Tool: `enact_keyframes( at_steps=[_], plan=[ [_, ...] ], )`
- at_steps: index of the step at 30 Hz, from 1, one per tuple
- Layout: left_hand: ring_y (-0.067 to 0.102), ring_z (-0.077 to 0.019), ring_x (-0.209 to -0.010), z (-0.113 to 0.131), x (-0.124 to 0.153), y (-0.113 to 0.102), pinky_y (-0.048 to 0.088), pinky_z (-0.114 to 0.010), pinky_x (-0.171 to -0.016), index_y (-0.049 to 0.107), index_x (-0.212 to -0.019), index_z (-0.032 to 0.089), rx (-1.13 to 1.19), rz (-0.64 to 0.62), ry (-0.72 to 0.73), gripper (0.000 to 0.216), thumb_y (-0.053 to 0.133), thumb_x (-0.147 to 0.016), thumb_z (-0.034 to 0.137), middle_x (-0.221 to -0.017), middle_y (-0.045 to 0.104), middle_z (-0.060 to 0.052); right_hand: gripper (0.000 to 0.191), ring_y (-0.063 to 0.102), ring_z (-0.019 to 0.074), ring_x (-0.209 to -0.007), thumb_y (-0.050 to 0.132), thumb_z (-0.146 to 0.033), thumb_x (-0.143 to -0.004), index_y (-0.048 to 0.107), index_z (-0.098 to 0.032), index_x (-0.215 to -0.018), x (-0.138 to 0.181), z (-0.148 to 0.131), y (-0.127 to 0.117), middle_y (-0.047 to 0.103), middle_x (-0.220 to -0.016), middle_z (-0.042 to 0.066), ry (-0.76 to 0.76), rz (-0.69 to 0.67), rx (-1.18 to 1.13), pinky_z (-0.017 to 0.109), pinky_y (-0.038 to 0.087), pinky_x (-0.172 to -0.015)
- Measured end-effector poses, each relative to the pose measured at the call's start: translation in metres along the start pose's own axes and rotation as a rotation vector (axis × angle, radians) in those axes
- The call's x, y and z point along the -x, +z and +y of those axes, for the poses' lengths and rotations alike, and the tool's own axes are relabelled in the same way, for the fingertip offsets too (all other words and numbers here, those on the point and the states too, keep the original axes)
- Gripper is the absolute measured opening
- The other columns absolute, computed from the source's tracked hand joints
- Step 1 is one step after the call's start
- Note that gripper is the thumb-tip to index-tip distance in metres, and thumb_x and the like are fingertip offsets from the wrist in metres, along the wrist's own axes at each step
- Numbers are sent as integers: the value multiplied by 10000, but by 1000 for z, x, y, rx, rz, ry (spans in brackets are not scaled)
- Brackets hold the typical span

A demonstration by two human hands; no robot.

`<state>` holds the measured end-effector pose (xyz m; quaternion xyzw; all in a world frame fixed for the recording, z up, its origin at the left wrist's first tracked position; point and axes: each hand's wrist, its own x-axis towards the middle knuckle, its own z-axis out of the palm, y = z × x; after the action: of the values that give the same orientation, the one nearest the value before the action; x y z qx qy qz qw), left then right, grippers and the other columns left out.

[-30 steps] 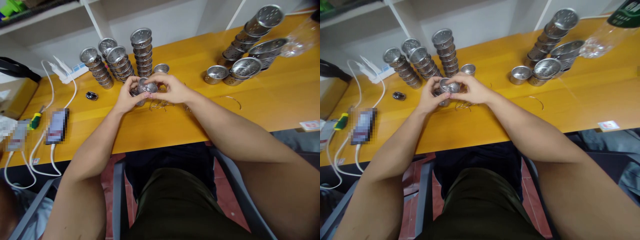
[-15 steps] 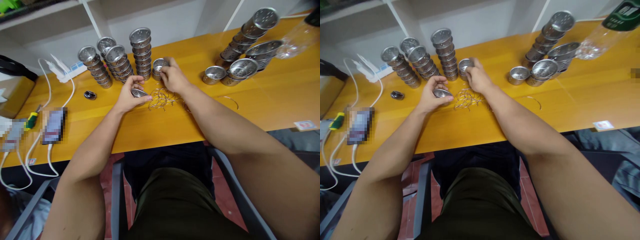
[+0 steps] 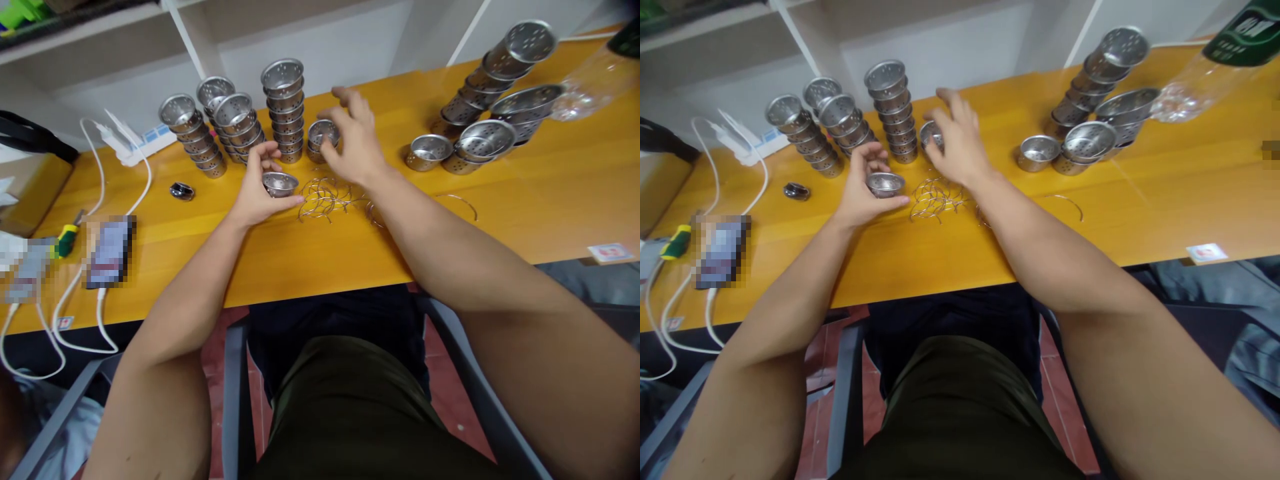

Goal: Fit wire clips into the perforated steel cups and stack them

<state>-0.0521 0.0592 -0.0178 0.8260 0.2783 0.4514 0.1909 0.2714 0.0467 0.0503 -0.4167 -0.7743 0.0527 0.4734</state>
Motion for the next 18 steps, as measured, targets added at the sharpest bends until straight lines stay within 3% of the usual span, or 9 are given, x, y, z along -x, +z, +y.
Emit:
enact_keyframes(
  at_steps=[4, 8, 11, 13, 15, 18],
  plan=[
    [684, -487, -1718, 11, -5, 0, 662, -657, -1438, 296, -1975, 430, -82, 4, 52, 1466, 1116, -880, 958, -1959, 471, -201, 192, 813, 459, -1351, 812, -488, -1177, 790, -379, -1333, 8, -41, 1, 845, -1425, 133, -30, -194, -161, 745, 703, -1244],
    [566, -541, -1839, 28, -15, 6, 572, -743, -1523, 272, -1995, 434, -152, -10, 119, 1454, 1095, -909, 940, -1991, 427, -194, 488, 840, 402, -1173, 975, -336, -1028, 747, -299, -1458, 19, -51, 25, 845, -1298, 103, 75, -324, -253, 650, 749, -1136],
    [492, -534, -1896, 34, -20, 15, 505, -794, -1572, 264, -2000, 436, -150, -41, 234, 1387, 995, -966, 1004, -1989, 457, -179, 484, 846, 385, -1087, 968, -202, -969, 748, -267, -1395, 19, -49, 32, 821, -1168, 76, 165, -365, -252, 625, 756, -1089],
    [506, -499, -1881, 35, -20, 21, 508, -787, -1576, 234, -2006, 426, -132, -20, 260, 1332, 912, -1026, 1020, -1992, 463, -177, 422, 855, 398, -1109, 922, -167, -973, 774, -256, -1357, 17, -53, 28, 841, -1166, 93, 178, -364, -209, 628, 750, -1117],
    [591, -467, -1802, 32, -17, 24, 556, -755, -1534, 242, -1984, 392, -132, 23, 178, 1299, 905, -1047, 1000, -1934, 513, -184, 363, 865, 420, -1168, 866, -185, -1018, 804, -256, -1369, 17, -60, 20, 878, -1210, 120, 172, -348, -142, 638, 737, -1164],
    [723, -440, -1633, 25, -11, 21, 619, -709, -1443, 390, -1849, 333, -142, 25, 37, 1207, 995, -1000, 941, -1725, 639, -160, 290, 870, 462, -1246, 791, -256, -1108, 840, -261, -1394, 17, -71, 8, 904, -1278, 160, 181, -346, -20, 670, 711, -1212]
  ],
)
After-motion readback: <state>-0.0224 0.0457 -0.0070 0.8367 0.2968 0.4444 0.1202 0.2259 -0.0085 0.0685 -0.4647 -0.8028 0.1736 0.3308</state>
